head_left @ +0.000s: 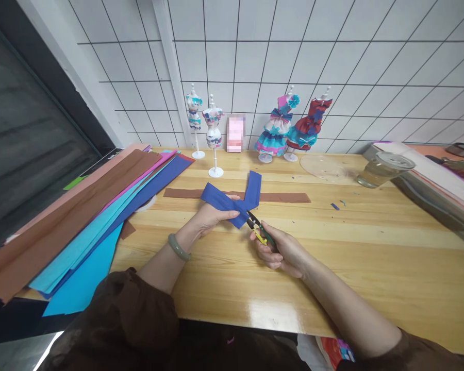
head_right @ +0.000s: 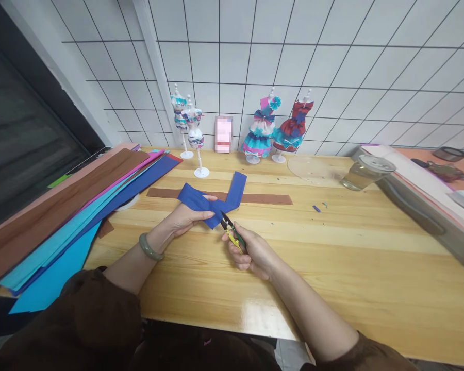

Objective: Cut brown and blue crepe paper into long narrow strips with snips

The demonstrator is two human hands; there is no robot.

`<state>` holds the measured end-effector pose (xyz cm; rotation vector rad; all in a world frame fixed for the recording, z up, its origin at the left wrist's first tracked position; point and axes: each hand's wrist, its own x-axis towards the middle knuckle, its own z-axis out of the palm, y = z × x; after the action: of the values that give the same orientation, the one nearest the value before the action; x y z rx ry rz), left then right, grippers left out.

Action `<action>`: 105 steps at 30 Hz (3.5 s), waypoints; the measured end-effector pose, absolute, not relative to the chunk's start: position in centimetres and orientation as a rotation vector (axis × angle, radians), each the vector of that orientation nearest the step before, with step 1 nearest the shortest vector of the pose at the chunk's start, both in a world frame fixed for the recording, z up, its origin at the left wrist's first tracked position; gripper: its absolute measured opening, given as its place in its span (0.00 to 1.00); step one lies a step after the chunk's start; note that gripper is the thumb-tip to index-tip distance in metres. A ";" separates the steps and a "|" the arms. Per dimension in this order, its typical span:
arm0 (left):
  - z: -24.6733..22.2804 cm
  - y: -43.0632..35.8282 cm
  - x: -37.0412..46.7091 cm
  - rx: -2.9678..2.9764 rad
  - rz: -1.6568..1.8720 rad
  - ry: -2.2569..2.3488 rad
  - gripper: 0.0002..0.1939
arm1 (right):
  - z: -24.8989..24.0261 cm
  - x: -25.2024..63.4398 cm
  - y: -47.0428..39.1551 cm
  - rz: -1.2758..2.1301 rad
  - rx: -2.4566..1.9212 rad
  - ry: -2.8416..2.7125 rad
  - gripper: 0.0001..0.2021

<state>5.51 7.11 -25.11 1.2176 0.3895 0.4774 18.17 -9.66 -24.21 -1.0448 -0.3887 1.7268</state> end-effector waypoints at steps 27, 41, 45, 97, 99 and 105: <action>-24.5 7.2 4.8 1.441 0.296 0.326 0.27 | -25.0 18.6 -9.8 1.856 -0.948 -0.351 0.17; -24.3 7.4 4.7 1.487 0.318 0.309 0.29 | -25.1 18.3 -9.6 1.812 -0.979 -0.353 0.15; -24.3 7.5 4.6 1.509 0.269 0.299 0.31 | -25.2 18.4 -9.6 1.871 -0.958 -0.343 0.17; -24.6 6.6 5.2 1.708 0.325 0.253 0.31 | -25.0 17.4 -9.5 1.691 -1.025 -0.465 0.19; -24.6 6.6 5.2 1.698 0.317 0.256 0.31 | -25.0 17.3 -9.5 1.680 -1.031 -0.461 0.18; -24.8 6.5 5.2 1.635 0.301 0.285 0.33 | -24.9 17.3 -9.4 1.634 -1.072 -0.445 0.18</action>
<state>5.18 6.52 -24.77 1.6351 0.2848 0.3005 17.27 -9.42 -24.95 -1.0716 -0.4448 1.6341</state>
